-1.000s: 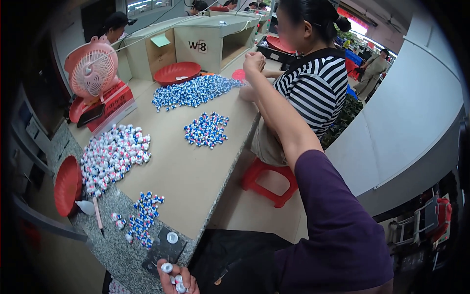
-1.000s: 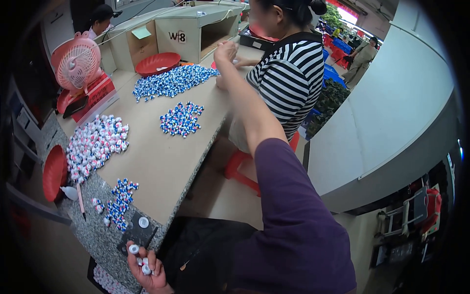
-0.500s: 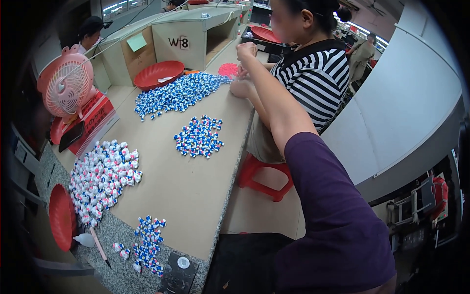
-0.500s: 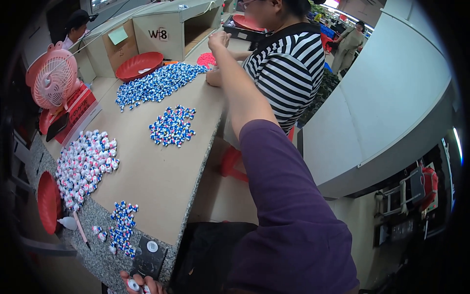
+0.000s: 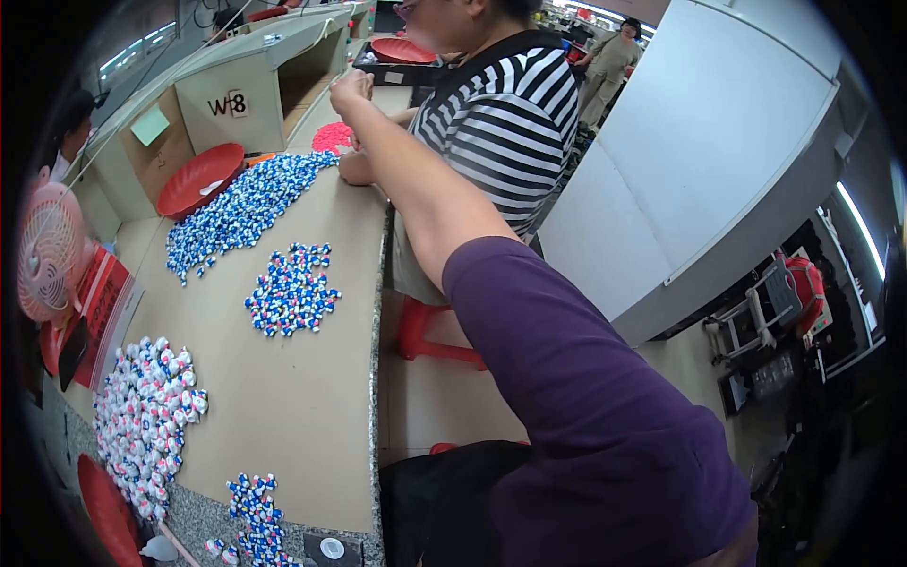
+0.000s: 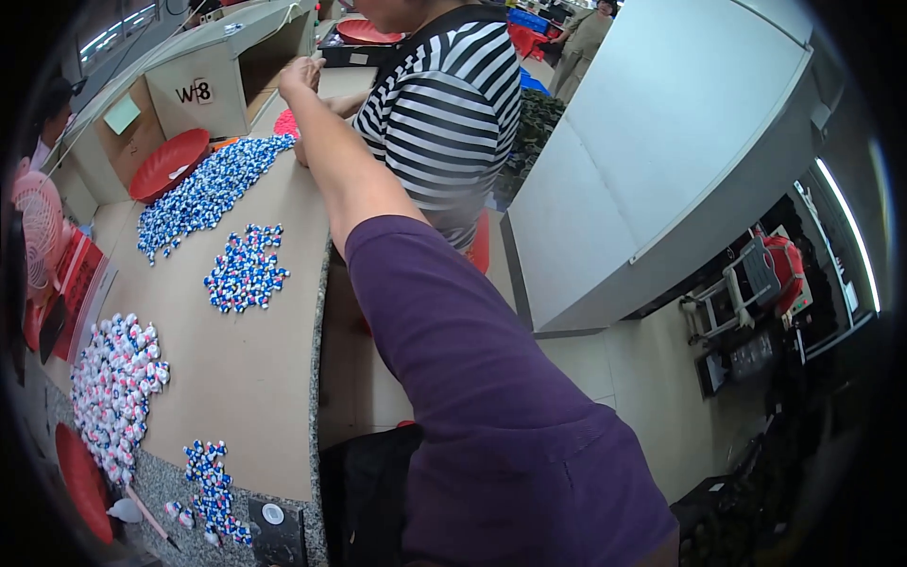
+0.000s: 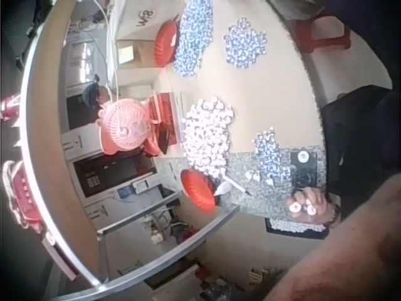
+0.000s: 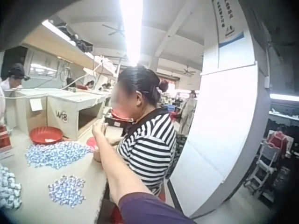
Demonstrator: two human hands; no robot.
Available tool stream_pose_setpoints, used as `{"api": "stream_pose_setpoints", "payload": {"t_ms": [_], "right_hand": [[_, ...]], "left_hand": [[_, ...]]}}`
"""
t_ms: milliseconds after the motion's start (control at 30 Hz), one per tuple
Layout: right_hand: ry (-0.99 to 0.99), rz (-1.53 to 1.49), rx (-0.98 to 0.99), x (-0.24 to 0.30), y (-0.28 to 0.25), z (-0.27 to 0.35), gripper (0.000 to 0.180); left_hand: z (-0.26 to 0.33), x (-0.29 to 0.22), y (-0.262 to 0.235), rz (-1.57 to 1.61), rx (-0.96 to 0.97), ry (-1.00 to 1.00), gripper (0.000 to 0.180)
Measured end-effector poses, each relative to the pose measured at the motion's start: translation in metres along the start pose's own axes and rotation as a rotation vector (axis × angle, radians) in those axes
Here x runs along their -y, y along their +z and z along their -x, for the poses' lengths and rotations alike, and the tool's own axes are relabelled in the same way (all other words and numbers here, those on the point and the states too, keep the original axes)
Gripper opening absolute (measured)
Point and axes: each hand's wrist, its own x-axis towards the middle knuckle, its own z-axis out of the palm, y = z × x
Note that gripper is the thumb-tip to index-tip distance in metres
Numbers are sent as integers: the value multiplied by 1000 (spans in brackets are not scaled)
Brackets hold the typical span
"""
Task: The person assembles plastic figurines by applying adhesive from a bottle to plastic components and pressing them together by hand.
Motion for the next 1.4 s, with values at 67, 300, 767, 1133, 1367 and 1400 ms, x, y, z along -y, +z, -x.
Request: {"api": "stream_pose_setpoints", "payload": {"t_ms": [67,300,767,1133,1367,1400], "right_hand": [[13,3,-1,4,-10,-4,39],[62,-36,61,16,20,19,42],[47,29,38,-33,19,-44,23],[-42,78,88,-20,2,-31,23],[-72,-226,-31,19,-20,58,12],[-87,-330,-10,27,-18,78,10]], "left_hand": [[-2,2,-2,32,25,24,22],[17,-9,-13,-50,-24,59,23],[-1,0,7,-92,9,45,7],[-3,10,22,107,-117,120,16],[3,17,35,67,-271,231,13],[5,15,31,62,-285,252,13]]}}
